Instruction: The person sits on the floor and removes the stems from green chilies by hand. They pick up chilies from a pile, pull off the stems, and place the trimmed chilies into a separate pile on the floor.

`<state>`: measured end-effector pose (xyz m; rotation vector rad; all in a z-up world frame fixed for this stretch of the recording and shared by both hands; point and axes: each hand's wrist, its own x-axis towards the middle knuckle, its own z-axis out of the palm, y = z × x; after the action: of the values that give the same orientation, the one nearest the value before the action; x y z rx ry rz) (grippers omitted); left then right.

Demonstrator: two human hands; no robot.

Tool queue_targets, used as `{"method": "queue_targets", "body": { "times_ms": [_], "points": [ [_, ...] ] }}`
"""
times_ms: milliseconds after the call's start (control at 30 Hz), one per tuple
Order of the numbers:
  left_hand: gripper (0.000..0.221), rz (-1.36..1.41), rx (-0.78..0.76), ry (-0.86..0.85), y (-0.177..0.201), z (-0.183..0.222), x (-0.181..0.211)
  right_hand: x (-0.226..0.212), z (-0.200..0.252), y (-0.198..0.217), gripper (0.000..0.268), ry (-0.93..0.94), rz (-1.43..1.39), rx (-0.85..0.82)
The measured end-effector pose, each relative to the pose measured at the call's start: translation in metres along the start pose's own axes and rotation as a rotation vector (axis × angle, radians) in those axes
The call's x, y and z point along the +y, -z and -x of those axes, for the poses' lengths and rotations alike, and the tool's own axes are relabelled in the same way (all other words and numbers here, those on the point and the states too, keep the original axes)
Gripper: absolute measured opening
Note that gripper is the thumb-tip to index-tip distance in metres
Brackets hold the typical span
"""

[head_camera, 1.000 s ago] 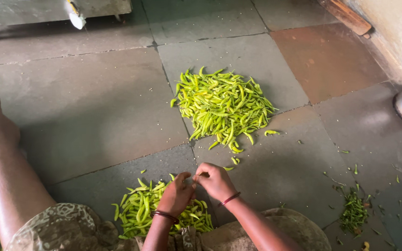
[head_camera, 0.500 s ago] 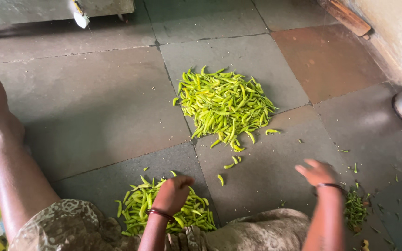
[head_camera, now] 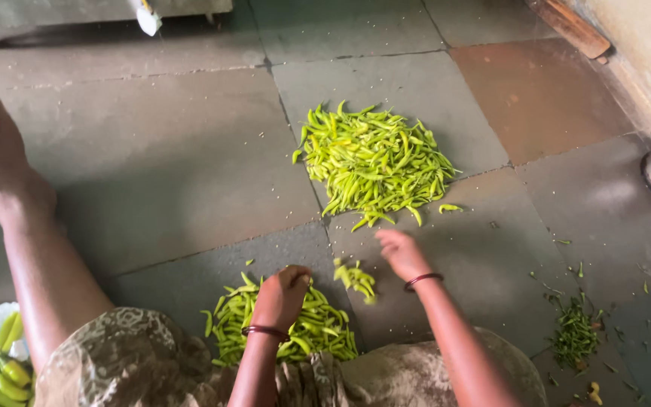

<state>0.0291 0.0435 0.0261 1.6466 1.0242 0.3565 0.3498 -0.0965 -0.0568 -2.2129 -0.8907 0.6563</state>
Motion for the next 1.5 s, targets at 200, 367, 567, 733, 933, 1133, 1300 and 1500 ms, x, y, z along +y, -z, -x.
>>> {"method": "queue_targets", "body": {
  "times_ms": [200,367,567,733,933,1133,1300,1500],
  "points": [
    [0.025,0.047,0.047,-0.104,0.001,0.003,0.01,-0.052,-0.016,0.009,0.034,0.391,0.313,0.338],
    [0.025,0.005,0.019,-0.026,-0.001,0.005,0.003,-0.066,-0.006,-0.037,0.032,0.47,0.332,0.142],
    [0.024,0.005,0.06,-0.135,-0.003,0.002,0.004,-0.099,0.03,-0.016,0.032,0.145,-0.118,-0.151],
    [0.032,0.114,-0.065,-0.163,-0.011,0.012,0.02,-0.142,0.095,-0.014,0.02,0.0,-0.325,-0.041],
    [0.035,0.077,-0.175,-0.14,-0.025,0.02,0.025,-0.152,0.124,-0.041,0.01,0.302,-0.181,-0.014],
    [0.02,-0.14,-0.166,-0.349,-0.024,0.017,0.013,-0.133,0.111,-0.04,0.017,-0.21,-0.665,-0.249],
    [0.026,-0.415,-0.356,-0.251,-0.017,0.018,0.005,-0.092,0.088,0.023,0.015,-0.247,-0.802,-0.299],
    [0.032,-0.356,-0.344,-0.264,-0.007,0.015,0.002,0.03,0.073,0.169,0.054,-0.446,0.711,0.342]
  ]
}}
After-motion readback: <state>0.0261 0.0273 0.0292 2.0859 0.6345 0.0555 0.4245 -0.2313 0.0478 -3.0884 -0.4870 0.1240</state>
